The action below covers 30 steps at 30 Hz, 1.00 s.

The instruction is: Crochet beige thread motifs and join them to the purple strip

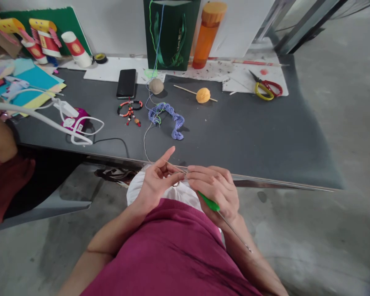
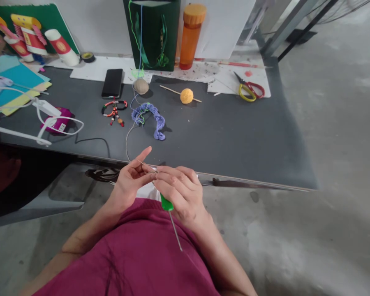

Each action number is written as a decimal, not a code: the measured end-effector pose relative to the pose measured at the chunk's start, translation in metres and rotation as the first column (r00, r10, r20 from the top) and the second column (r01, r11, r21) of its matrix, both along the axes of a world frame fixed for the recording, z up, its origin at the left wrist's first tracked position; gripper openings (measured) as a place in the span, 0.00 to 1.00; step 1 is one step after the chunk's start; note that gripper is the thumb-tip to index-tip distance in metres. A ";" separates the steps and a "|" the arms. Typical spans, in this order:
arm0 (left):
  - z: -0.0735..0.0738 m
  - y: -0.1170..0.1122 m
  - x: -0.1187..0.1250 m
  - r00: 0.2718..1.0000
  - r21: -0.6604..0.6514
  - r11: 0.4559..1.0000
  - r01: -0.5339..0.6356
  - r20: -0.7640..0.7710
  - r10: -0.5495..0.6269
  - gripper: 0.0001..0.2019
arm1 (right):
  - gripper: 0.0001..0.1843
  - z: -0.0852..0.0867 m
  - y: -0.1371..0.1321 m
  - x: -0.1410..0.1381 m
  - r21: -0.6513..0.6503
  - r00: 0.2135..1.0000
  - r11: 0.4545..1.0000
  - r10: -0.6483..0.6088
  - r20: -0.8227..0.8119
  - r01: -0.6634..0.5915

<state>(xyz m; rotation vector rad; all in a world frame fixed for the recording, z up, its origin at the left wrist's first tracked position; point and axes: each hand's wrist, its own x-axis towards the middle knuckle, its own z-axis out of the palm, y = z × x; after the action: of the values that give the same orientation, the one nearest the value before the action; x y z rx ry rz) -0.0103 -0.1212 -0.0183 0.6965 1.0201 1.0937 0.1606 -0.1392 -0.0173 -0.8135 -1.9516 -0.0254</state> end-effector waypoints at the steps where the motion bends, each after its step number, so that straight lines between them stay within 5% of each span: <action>1: 0.000 -0.001 0.000 1.000 0.023 1.000 -0.009 -0.012 0.009 0.42 | 0.11 -0.001 0.001 -0.001 -0.010 1.000 1.000 -0.007 0.006 0.007; 6: 0.001 -0.003 0.001 1.000 0.109 0.994 -0.022 0.007 0.021 0.44 | 0.15 -0.010 0.005 -0.004 -0.056 1.000 0.998 0.013 -0.024 -0.014; 14: -0.001 -0.002 -0.005 0.881 -0.212 0.943 0.257 0.452 -0.138 0.41 | 0.24 -0.021 -0.005 -0.013 -0.050 0.946 0.997 0.034 -0.322 -0.053; 20: 0.000 0.000 -0.006 0.889 -0.253 0.931 0.262 0.440 -0.131 0.48 | 0.19 -0.030 -0.009 -0.013 -0.169 0.875 0.981 0.003 -0.484 -0.097; 25: -0.001 0.001 -0.009 0.902 -0.185 0.949 0.255 0.399 -0.164 0.48 | 0.09 -0.020 -0.015 -0.015 -0.310 0.824 0.950 -0.202 -0.530 0.033; 30: 0.001 0.000 -0.010 0.907 -0.166 0.948 0.270 0.375 -0.192 0.40 | 0.04 -0.015 -0.010 -0.016 -0.491 0.671 0.836 -0.219 -0.709 -0.246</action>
<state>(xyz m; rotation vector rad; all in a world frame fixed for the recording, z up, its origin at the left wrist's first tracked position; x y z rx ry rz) -0.0204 -0.1208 -0.0178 0.4122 0.7087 0.8452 0.1443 -0.1495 -0.0323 -0.9737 -1.1417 0.8179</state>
